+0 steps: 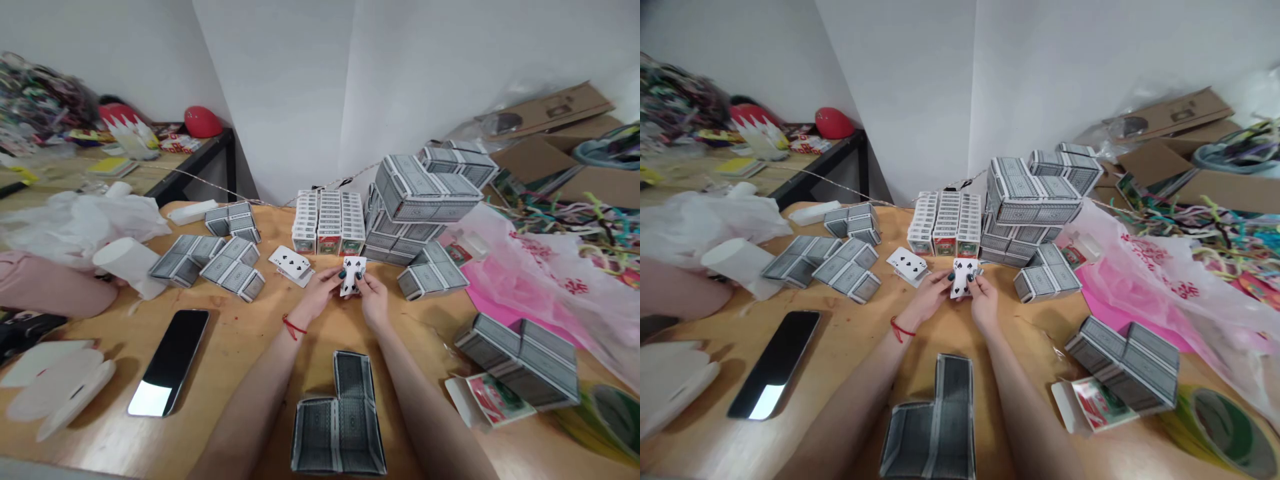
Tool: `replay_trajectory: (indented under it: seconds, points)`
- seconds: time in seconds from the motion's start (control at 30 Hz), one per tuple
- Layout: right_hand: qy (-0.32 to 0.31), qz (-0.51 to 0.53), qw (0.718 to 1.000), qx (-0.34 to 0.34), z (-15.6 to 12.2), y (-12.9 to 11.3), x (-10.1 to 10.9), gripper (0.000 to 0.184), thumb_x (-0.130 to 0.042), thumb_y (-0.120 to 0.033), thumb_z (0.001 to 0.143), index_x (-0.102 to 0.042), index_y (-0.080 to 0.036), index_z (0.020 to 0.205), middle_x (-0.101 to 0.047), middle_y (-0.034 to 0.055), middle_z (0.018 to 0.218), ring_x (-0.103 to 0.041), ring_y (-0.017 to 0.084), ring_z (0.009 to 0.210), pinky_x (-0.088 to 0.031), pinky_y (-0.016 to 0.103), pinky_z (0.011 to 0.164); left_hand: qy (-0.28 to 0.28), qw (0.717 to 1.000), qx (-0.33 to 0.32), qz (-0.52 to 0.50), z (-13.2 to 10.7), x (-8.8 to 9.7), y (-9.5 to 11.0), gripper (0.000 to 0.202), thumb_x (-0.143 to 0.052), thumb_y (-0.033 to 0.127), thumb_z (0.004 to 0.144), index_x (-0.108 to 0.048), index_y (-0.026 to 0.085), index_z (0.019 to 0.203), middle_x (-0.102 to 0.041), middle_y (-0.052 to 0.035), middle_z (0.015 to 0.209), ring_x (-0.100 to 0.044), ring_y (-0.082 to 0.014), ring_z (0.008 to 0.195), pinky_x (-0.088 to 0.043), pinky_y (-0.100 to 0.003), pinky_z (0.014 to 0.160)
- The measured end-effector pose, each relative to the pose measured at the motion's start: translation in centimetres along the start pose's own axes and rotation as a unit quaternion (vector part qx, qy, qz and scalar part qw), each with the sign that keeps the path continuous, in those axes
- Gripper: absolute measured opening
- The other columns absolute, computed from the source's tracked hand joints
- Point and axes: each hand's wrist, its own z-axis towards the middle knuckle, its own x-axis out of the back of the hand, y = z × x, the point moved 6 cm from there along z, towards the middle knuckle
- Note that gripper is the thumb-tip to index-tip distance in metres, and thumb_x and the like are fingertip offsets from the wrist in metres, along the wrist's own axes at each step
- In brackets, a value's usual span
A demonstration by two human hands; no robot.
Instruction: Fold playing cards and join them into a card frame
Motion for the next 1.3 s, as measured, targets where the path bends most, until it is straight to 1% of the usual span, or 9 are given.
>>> replay_trajectory:
  seconds: [0.1,0.2,0.37,0.47,0.63,0.73,0.9,1.07,1.3]
  points:
    - [-0.009,-0.004,1.0,-0.003,-0.1,0.0,-0.1,0.029,-0.055,-0.045,0.072,-0.054,-0.017,0.062,-0.057,-0.0014,0.049,-0.051,0.011,0.041,-0.042,0.023,0.043,0.003,0.999,0.022,-0.032,0.0,0.3,0.0,0.03,-0.071,0.028,0.059,-0.067,0.014,0.085,-0.066,-0.0041,0.078,-0.056,-0.0111,0.065,-0.043,-0.025,0.063]
    - [-0.01,-0.023,1.0,-0.005,-0.1,0.0,-0.1,0.03,-0.055,-0.045,0.072,-0.053,-0.018,0.059,-0.056,-0.0015,0.047,-0.051,0.012,0.041,-0.041,0.024,0.043,0.038,0.999,0.012,-0.017,0.2,1.1,0.2,0.028,-0.072,0.027,0.055,-0.068,0.012,0.078,-0.066,-0.004,0.075,-0.055,-0.012,0.065,-0.042,-0.026,0.064]
    - [-0.028,-0.055,0.998,-0.008,-0.3,0.1,-0.5,0.031,-0.054,-0.046,0.072,-0.052,-0.018,0.059,-0.056,-0.0019,0.045,-0.051,0.012,0.039,-0.04,0.024,0.042,0.107,0.986,-0.059,0.114,0.3,2.0,0.9,0.018,-0.064,0.029,0.063,-0.061,0.012,0.069,-0.056,0.0018,0.058,-0.047,-0.0086,0.054,-0.037,-0.022,0.055]
    - [-0.05,-0.068,0.996,-0.019,-0.3,0.4,-0.8,0.033,-0.053,-0.048,0.072,-0.052,-0.018,0.059,-0.057,-0.0009,0.045,-0.052,0.013,0.039,-0.039,0.024,0.042,0.135,0.955,-0.122,0.234,0.0,1.9,1.6,0.014,-0.053,0.026,0.072,-0.053,0.013,0.064,-0.048,0.0037,0.055,-0.042,-0.0077,0.052,-0.033,-0.021,0.052]
    - [-0.075,-0.08,0.993,-0.039,-0.3,0.9,-1.1,0.035,-0.052,-0.049,0.073,-0.052,-0.018,0.059,-0.059,0.0003,0.048,-0.051,0.012,0.038,-0.038,0.023,0.04,0.158,0.873,-0.215,0.407,-0.8,1.0,2.8,0.014,-0.042,0.021,0.079,-0.044,0.016,0.066,-0.046,0.0024,0.062,-0.042,-0.0096,0.059,-0.033,-0.021,0.056]
    - [-0.079,-0.087,0.992,-0.044,-0.4,1.0,-1.1,0.035,-0.051,-0.049,0.073,-0.051,-0.017,0.059,-0.059,0.0003,0.048,-0.051,0.011,0.037,-0.037,0.022,0.039,0.152,0.837,-0.23,0.473,-1.0,0.6,3.1,0.016,-0.039,0.023,0.082,-0.042,0.017,0.067,-0.045,0.0023,0.061,-0.043,-0.0102,0.058,-0.032,-0.022,0.056]
    - [-0.087,-0.076,0.992,-0.054,-0.5,1.0,-1.1,0.033,-0.052,-0.047,0.072,-0.051,-0.018,0.057,-0.059,0.0003,0.046,-0.05,0.012,0.036,-0.037,0.022,0.038,0.162,0.798,-0.218,0.538,-0.8,0.8,2.9,0.022,-0.035,0.025,0.083,-0.042,0.018,0.063,-0.045,0.0015,0.057,-0.043,-0.0114,0.055,-0.029,-0.024,0.053]
    - [-0.09,-0.051,0.992,-0.068,-0.5,0.6,-1.2,0.032,-0.054,-0.045,0.07,-0.051,-0.017,0.055,-0.057,0.0002,0.043,-0.05,0.012,0.035,-0.036,0.023,0.038,0.154,0.797,-0.188,0.553,-0.4,1.1,2.1,0.034,-0.031,0.029,0.085,-0.041,0.018,0.056,-0.043,0.0012,0.05,-0.039,-0.0106,0.048,-0.024,-0.025,0.049]
    - [-0.031,0.0,0.999,-0.036,-0.1,0.0,-0.4,0.025,-0.055,-0.039,0.07,-0.051,-0.018,0.056,-0.056,-0.0015,0.043,-0.049,0.012,0.038,-0.038,0.023,0.04,0.078,0.851,-0.185,0.485,-0.8,0.0,1.7,0.023,-0.036,0.032,0.084,-0.039,0.018,0.066,-0.044,0.0025,0.061,-0.041,-0.01,0.057,-0.03,-0.022,0.053]
